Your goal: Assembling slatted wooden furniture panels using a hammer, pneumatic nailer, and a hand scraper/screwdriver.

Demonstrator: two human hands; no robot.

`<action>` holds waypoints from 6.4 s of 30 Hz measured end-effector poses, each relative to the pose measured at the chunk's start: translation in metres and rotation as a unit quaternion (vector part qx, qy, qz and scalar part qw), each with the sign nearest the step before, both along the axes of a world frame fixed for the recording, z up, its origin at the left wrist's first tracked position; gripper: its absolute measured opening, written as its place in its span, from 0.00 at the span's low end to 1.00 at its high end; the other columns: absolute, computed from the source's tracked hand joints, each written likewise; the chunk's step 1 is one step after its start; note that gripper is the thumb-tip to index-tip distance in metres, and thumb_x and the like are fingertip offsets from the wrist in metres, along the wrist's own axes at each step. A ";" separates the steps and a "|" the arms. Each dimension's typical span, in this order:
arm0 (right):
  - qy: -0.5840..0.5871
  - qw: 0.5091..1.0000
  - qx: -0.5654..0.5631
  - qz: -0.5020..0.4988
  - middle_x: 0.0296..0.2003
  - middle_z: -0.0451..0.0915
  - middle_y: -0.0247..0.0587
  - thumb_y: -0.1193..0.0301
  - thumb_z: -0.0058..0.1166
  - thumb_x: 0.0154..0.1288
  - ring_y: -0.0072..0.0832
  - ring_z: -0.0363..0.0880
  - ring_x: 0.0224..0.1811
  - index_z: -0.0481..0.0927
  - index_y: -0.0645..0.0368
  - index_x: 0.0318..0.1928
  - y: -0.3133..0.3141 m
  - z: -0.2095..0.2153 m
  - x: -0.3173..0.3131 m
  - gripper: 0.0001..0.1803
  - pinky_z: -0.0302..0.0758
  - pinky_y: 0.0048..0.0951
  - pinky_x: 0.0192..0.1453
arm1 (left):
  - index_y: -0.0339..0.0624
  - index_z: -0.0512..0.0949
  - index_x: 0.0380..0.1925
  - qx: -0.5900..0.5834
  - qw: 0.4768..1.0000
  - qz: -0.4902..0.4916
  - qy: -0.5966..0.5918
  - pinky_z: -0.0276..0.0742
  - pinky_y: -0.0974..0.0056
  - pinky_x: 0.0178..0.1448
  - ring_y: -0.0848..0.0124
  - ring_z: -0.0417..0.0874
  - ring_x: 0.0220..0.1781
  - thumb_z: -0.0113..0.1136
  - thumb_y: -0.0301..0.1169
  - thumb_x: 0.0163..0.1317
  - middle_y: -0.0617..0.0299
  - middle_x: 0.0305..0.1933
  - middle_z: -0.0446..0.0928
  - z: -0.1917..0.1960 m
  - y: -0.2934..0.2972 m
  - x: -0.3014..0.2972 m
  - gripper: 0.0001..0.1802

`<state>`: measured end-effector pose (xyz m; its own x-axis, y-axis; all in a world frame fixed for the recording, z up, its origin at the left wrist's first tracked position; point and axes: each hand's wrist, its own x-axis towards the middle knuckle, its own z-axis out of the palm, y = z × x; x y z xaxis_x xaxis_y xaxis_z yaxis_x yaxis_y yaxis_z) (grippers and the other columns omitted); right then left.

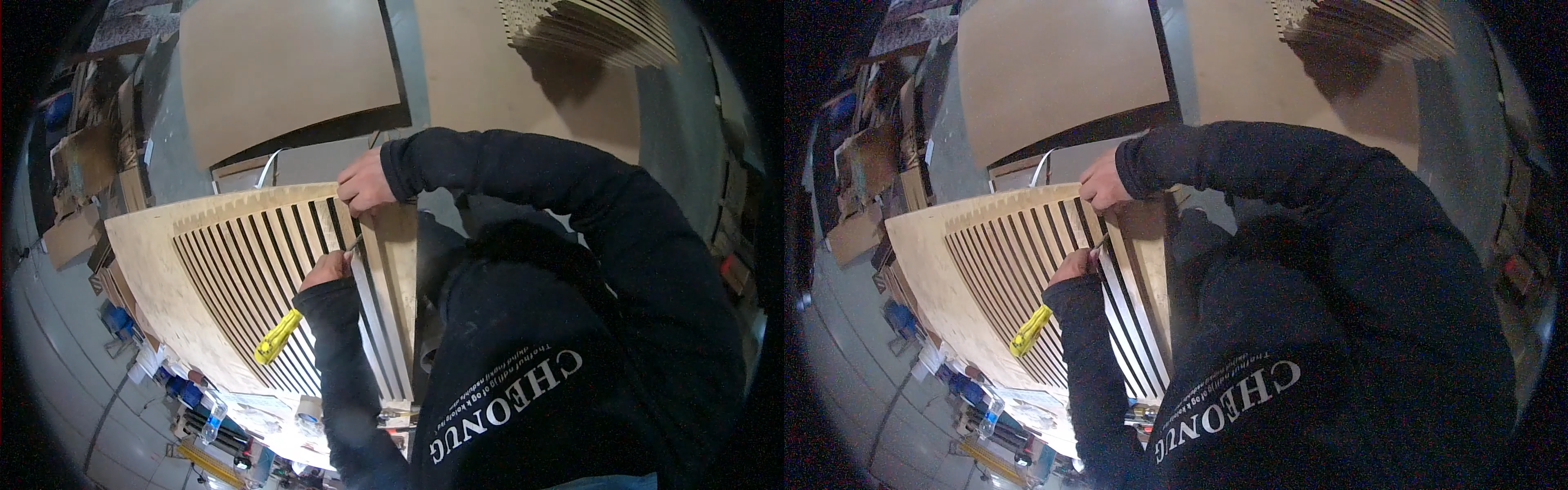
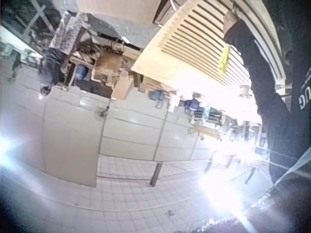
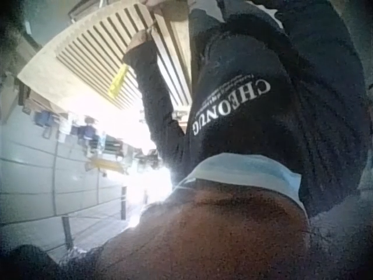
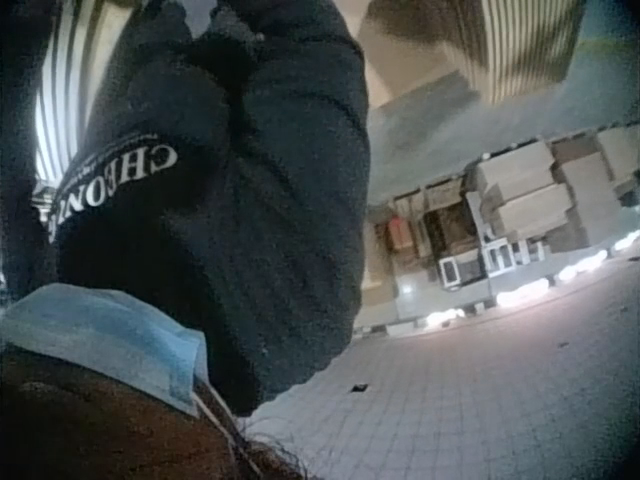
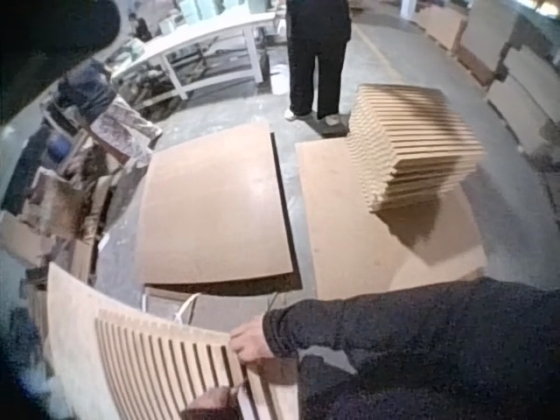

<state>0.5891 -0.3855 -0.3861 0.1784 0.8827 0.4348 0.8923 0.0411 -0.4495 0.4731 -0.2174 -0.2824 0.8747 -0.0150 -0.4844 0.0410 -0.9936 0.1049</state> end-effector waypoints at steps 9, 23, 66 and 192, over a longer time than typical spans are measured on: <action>0.095 0.991 -0.098 -0.001 0.34 0.71 0.32 0.66 0.56 0.45 0.31 0.73 0.39 0.75 0.50 0.36 -0.007 0.010 0.007 0.14 0.74 0.31 0.35 | 0.43 0.74 0.28 0.084 0.993 -0.056 0.063 0.70 0.58 0.31 0.59 0.77 0.30 0.45 0.42 0.60 0.54 0.28 0.75 0.008 -0.013 0.031 0.15; 0.157 0.977 -0.141 -0.018 0.35 0.73 0.32 0.66 0.55 0.48 0.34 0.75 0.37 0.74 0.44 0.40 -0.017 0.003 0.015 0.15 0.73 0.34 0.35 | 0.44 0.75 0.28 0.053 0.991 -0.101 0.069 0.70 0.61 0.31 0.61 0.76 0.28 0.49 0.37 0.58 0.54 0.25 0.74 -0.003 -0.011 0.061 0.11; 0.612 0.727 -0.023 -0.311 0.22 0.78 0.41 0.60 0.61 0.40 0.28 0.77 0.25 0.80 0.58 0.23 -0.001 -0.016 -0.033 0.15 0.73 0.26 0.34 | 0.47 0.77 0.31 0.210 0.966 -0.123 0.084 0.72 0.61 0.32 0.61 0.78 0.29 0.51 0.48 0.55 0.54 0.24 0.76 -0.007 -0.011 0.064 0.18; 0.369 0.872 -0.125 -0.295 0.29 0.78 0.39 0.59 0.55 0.48 0.31 0.77 0.32 0.81 0.52 0.31 -0.058 0.014 -0.089 0.13 0.73 0.29 0.38 | 0.36 0.70 0.27 -0.357 0.743 0.409 -0.391 0.69 0.75 0.18 0.76 0.72 0.13 0.53 0.37 0.57 0.59 0.17 0.73 -0.055 -0.063 -0.019 0.13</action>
